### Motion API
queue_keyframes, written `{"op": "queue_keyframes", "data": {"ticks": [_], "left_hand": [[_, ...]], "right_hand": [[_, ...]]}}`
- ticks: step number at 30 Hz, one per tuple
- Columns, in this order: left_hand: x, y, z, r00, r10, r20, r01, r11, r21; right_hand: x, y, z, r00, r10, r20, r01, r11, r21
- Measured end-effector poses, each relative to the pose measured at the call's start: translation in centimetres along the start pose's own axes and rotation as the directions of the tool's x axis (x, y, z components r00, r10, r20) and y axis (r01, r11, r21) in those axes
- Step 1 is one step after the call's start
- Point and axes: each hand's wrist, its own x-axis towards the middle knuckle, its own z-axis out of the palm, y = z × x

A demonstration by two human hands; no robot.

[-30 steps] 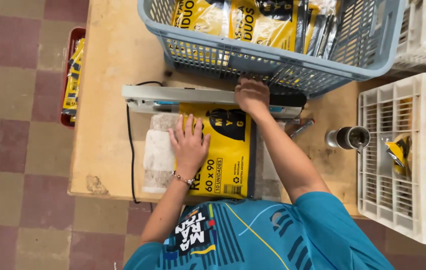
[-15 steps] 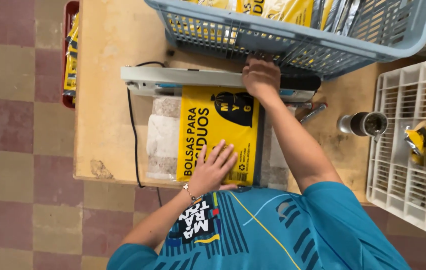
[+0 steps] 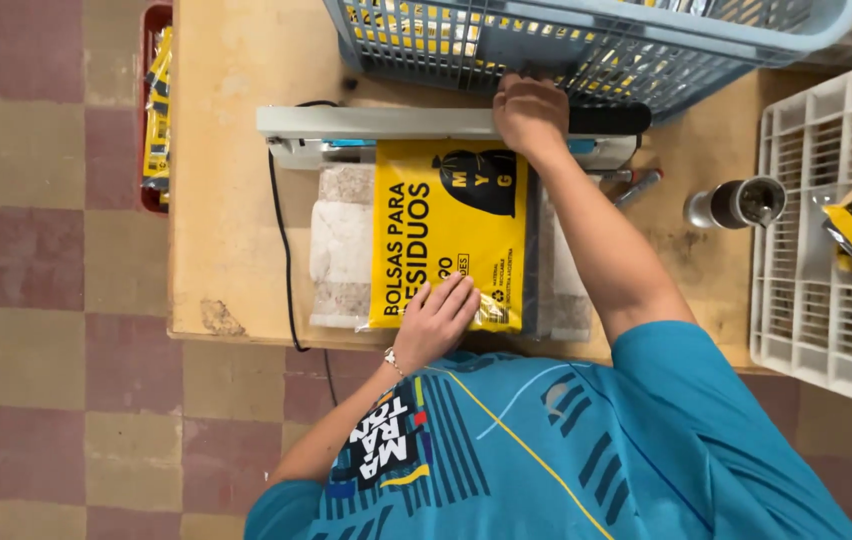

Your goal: Sealing plastic bags using a manual heat sealer and placing them into a collection basket

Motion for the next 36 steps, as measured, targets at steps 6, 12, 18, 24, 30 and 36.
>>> {"op": "queue_keyframes", "data": {"ticks": [6, 12, 18, 24, 30, 36], "left_hand": [[0.6, 0.4, -0.8, 0.994, -0.049, -0.093, 0.042, 0.996, -0.073], [0.0, -0.2, -0.3, 0.988, -0.149, 0.040, 0.154, 0.946, -0.283], [-0.9, 0.7, 0.5, 0.971, -0.227, 0.081, 0.232, 0.786, -0.573], [-1.1, 1.6, 2.9, 0.991, 0.125, 0.058, -0.030, 0.606, -0.795], [0.5, 2.4, 1.8, 0.964, 0.264, 0.019, -0.169, 0.669, -0.724], [2.7, 3.4, 1.1, 0.980, 0.184, -0.080, -0.180, 0.629, -0.757]], "right_hand": [[-1.2, 1.5, 0.8, 0.938, -0.234, -0.255, 0.250, 0.968, 0.031], [-13.5, -1.6, -7.2, 0.679, -0.455, -0.576, 0.592, 0.803, 0.063], [-22.0, 2.4, -1.5, 0.956, 0.286, -0.059, -0.234, 0.873, 0.428], [-25.9, 4.1, 5.6, 0.970, 0.240, -0.028, -0.141, 0.658, 0.740], [-32.6, 8.1, -11.0, 0.915, -0.183, -0.360, 0.375, 0.714, 0.591], [-41.8, 26.6, -28.5, 0.869, 0.036, -0.493, 0.321, 0.718, 0.618]]}}
